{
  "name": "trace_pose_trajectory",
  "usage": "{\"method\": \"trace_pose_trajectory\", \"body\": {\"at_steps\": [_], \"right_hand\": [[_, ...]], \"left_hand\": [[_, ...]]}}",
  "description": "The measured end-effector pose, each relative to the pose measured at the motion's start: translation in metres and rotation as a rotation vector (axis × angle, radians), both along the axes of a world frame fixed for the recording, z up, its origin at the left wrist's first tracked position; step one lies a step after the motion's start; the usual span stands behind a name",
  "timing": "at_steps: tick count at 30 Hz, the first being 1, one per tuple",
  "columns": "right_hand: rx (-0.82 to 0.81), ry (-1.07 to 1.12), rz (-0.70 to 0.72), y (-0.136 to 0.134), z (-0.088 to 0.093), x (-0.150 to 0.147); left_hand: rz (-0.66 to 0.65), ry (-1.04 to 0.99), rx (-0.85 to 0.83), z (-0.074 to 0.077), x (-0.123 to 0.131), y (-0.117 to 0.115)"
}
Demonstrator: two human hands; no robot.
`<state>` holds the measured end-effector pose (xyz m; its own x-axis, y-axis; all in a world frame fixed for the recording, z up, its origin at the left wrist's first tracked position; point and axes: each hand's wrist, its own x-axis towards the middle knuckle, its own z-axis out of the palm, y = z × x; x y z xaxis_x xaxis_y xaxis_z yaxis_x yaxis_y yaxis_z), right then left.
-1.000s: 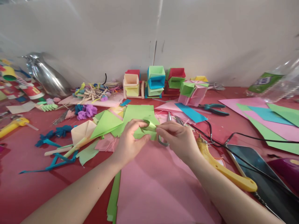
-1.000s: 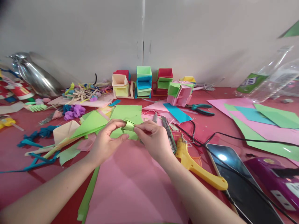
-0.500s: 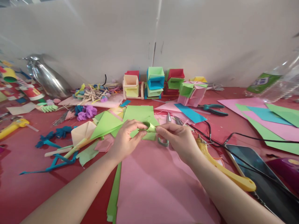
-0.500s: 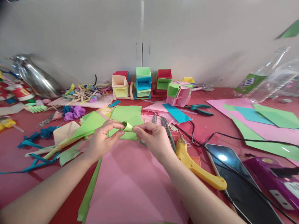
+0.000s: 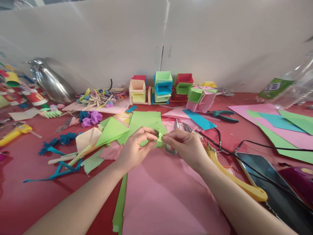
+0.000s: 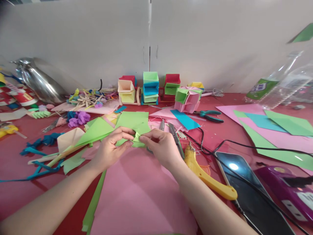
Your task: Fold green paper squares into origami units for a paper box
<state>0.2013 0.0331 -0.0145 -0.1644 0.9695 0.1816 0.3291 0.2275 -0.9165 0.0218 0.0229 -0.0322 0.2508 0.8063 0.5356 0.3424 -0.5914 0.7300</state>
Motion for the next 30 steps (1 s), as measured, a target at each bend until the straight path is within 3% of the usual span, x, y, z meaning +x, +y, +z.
{"method": "trace_pose_trajectory", "body": {"at_steps": [5, 10, 13, 23, 26, 30], "right_hand": [[0.046, -0.019, -0.036, -0.0004, 0.0001, -0.0019], [0.016, -0.036, -0.038, -0.0011, 0.0008, -0.0010], [0.041, -0.023, 0.006, -0.0011, 0.0006, -0.0006], [0.301, -0.151, 0.080, -0.0055, -0.0017, -0.0024], [0.453, -0.212, 0.067, -0.0059, -0.0017, -0.0018], [0.658, -0.228, 0.085, -0.0057, -0.0007, -0.0016]], "left_hand": [[-0.006, -0.106, -0.006, -0.0042, 0.0005, 0.0013], [-0.062, -0.001, 0.140, -0.0010, -0.0019, 0.0018], [-0.047, 0.003, 0.144, 0.0012, -0.0028, 0.0015], [-0.029, -0.159, -0.082, -0.0061, -0.0011, 0.0024], [-0.040, -0.156, -0.080, -0.0051, -0.0002, 0.0026], [-0.044, -0.298, -0.220, -0.0031, 0.0023, 0.0024]]}}
